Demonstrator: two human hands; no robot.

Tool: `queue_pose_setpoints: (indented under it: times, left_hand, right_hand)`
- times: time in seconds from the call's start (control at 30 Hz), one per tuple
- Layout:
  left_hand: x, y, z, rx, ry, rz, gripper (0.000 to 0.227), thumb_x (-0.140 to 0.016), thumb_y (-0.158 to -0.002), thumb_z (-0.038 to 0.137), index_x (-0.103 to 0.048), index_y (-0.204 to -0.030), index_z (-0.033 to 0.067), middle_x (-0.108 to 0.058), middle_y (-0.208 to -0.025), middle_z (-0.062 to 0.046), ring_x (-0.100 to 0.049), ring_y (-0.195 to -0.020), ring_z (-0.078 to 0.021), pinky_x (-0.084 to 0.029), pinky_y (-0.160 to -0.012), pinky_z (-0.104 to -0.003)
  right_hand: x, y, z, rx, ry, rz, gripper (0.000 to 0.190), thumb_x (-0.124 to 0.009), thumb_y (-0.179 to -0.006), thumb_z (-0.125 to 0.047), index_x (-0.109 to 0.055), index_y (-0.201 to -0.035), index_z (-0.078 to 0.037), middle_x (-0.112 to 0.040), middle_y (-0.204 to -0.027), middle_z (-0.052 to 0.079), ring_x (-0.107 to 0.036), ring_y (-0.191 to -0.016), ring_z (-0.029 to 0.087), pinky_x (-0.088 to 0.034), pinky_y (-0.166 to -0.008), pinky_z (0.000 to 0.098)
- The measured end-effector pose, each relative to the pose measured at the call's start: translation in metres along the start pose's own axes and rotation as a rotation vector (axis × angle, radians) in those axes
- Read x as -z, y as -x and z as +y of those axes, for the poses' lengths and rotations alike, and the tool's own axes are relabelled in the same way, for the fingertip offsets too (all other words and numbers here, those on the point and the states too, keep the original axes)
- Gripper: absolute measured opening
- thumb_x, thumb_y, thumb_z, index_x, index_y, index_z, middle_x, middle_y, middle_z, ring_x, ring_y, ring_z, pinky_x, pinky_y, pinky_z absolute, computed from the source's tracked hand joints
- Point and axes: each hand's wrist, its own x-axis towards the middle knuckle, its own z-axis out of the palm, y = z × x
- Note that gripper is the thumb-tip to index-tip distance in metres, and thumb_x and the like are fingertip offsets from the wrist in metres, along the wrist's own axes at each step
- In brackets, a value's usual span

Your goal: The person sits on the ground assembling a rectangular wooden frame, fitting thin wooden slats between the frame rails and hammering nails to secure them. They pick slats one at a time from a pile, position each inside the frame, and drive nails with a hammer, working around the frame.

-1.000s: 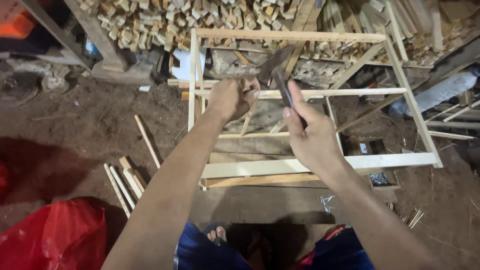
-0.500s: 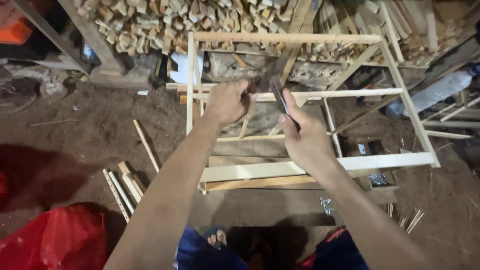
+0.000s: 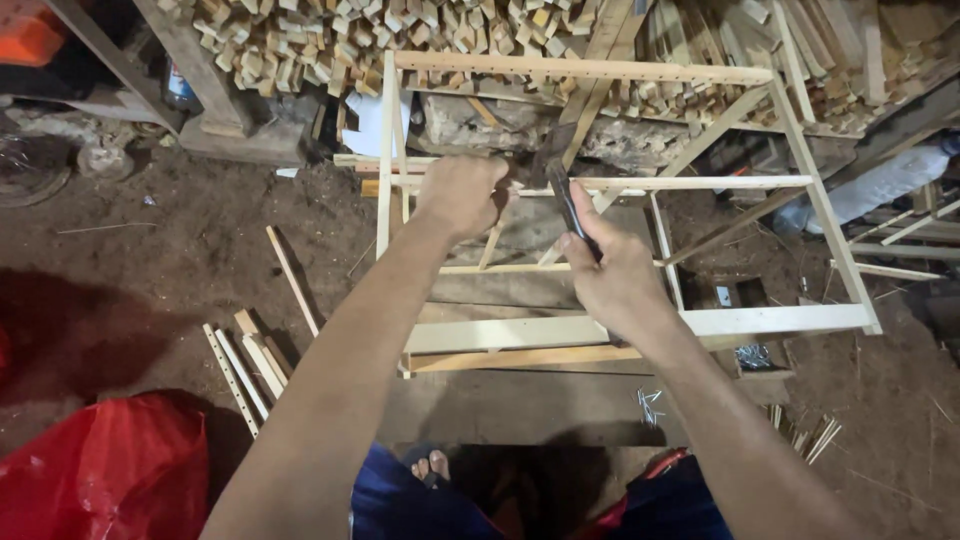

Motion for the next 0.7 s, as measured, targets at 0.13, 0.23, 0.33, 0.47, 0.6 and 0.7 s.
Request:
queue_pose_setpoints:
  times: [0.13,0.23,0.33,0.47,0.6,0.7]
  left_hand:
    - [-0.022,-0.008,-0.013,0.039,-0.044,-0.030,0.022,-0.062,-0.088,0.040,-0.072,-0.094,0.0206,-0.075,-0.082,-0.010,-0.076,-0.088,-0.0337,-0.061,-0.079,-0.050]
    - [-0.029,-0.012,-0.016,0.077,-0.040,-0.029,0.026,-0.064,-0.086,0.042,-0.075,-0.092,0.0188,-0.075,-0.081,-0.011,-0.076,-0.086,-0.0336,-0.061,-0.078,-0.050]
    - [-0.022,-0.007,-0.010,0.095,-0.029,-0.036,0.032,-0.064,-0.086,0.044,-0.076,-0.092,0.0150,-0.075,-0.082,-0.013,-0.076,-0.087,-0.0353,-0.060,-0.078,-0.052]
    - [-0.008,-0.005,-0.008,0.083,-0.035,-0.069,0.025,-0.063,-0.087,0.038,-0.077,-0.096,0.0199,-0.076,-0.082,-0.010,-0.076,-0.088,-0.0336,-0.061,-0.079,-0.049]
    - [0.014,0.005,0.000,0.092,0.023,-0.089,0.025,-0.061,-0.091,0.036,-0.074,-0.106,0.0210,-0.076,-0.090,-0.013,-0.075,-0.095,-0.0359,-0.059,-0.086,-0.051]
    - [0.003,0.003,0.000,0.060,0.025,-0.125,0.023,-0.061,-0.090,0.036,-0.072,-0.101,0.0200,-0.077,-0.092,-0.013,-0.075,-0.097,-0.0363,-0.058,-0.089,-0.051]
  right_hand:
    - [0.000,-0.005,0.003,0.025,-0.054,0.029,0.055,-0.054,-0.095,-0.030,-0.052,-0.149,-0.042,-0.074,-0.111,0.022,-0.072,-0.098,0.035,-0.056,-0.078,0.0467]
    - [0.000,-0.013,0.010,0.090,-0.104,0.071,0.053,-0.054,-0.098,-0.028,-0.052,-0.150,-0.041,-0.074,-0.102,0.021,-0.071,-0.087,0.029,-0.054,-0.068,0.0429]
    - [-0.001,-0.014,0.009,0.136,-0.114,0.086,0.051,-0.054,-0.100,-0.026,-0.053,-0.149,-0.041,-0.073,-0.096,0.021,-0.069,-0.079,0.027,-0.051,-0.063,0.0422]
    - [0.005,-0.020,0.012,0.144,-0.013,-0.009,0.052,-0.055,-0.099,-0.031,-0.051,-0.149,-0.044,-0.073,-0.106,0.020,-0.073,-0.090,0.033,-0.056,-0.072,0.0467]
    - [0.004,-0.008,0.005,0.189,-0.254,0.074,0.051,-0.049,-0.104,-0.017,-0.050,-0.154,-0.026,-0.073,-0.100,0.024,-0.061,-0.062,0.019,-0.055,-0.058,0.0315]
    - [-0.005,-0.011,0.014,0.499,-0.349,0.306,0.046,-0.051,-0.109,-0.013,-0.047,-0.155,-0.016,-0.071,-0.106,0.029,-0.070,-0.086,0.025,-0.061,-0.071,0.0333]
